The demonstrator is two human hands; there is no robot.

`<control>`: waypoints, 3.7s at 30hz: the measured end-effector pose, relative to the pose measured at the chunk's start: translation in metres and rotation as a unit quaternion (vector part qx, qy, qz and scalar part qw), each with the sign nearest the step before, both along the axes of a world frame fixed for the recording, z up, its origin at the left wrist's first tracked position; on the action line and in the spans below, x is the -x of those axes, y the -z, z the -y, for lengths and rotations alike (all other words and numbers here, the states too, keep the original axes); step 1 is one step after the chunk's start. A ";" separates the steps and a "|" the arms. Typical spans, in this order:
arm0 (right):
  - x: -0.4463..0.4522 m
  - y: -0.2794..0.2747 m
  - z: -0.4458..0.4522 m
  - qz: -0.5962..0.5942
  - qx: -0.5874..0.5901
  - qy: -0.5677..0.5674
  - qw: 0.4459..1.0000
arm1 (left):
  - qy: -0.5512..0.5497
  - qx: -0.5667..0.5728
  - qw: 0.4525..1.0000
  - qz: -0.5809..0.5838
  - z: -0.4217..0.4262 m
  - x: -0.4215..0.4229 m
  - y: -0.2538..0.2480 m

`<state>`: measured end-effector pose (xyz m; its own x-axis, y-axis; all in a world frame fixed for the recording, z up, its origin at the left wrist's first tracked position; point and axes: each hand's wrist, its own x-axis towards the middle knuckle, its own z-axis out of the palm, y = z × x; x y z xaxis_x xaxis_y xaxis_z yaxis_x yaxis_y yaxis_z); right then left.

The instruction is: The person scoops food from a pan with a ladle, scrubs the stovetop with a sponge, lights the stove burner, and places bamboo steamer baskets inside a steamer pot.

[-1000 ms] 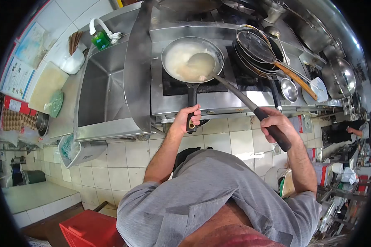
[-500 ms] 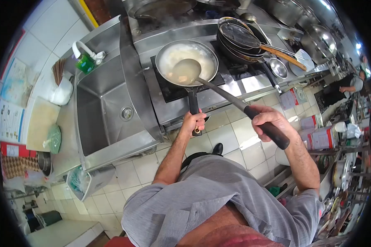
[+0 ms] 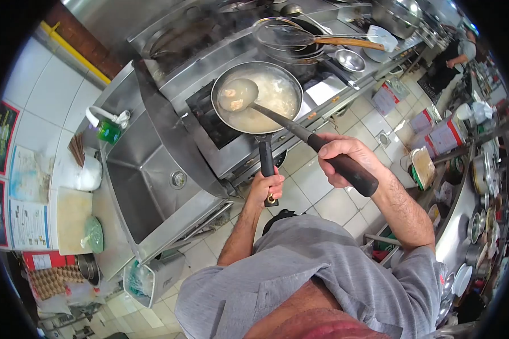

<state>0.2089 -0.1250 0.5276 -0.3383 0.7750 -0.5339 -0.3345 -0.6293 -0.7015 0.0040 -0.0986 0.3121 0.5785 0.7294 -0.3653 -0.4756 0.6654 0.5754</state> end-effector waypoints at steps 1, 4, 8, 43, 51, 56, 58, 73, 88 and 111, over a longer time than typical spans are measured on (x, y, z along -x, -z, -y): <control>-0.005 0.000 0.010 -0.001 -0.001 0.009 1.000 | 0.013 0.002 1.000 0.010 0.007 -0.002 -0.001; -0.022 0.000 0.049 -0.036 -0.005 0.065 0.997 | 0.041 0.003 0.999 0.002 0.033 -0.013 -0.010; -0.048 -0.013 0.112 -0.046 -0.004 0.124 0.991 | 0.107 0.021 0.993 0.042 0.071 -0.029 -0.019; -0.202 -0.033 0.471 0.031 -0.033 0.753 0.656 | 0.754 0.032 0.656 0.004 0.227 -0.487 -0.033; -0.255 -0.048 0.471 0.066 -0.052 0.846 0.527 | 0.833 0.047 0.551 0.017 0.253 -0.591 -0.036; -0.289 -0.066 0.496 0.038 -0.063 0.873 0.483 | 0.845 0.067 0.530 0.030 0.287 -0.625 -0.027; -0.301 -0.069 0.511 0.038 -0.075 0.877 0.473 | 0.848 0.071 0.524 0.026 0.295 -0.633 -0.028; -0.402 -0.012 0.645 0.106 -0.036 0.890 0.441 | 0.847 0.031 0.530 -0.015 0.331 -0.646 -0.039; -0.436 0.096 0.637 0.363 0.227 0.790 0.438 | 0.864 0.016 0.501 -0.052 0.289 -0.676 -0.040; -0.297 0.031 0.529 0.371 0.275 0.702 0.543 | 0.884 -0.011 0.465 -0.037 0.274 -0.697 -0.040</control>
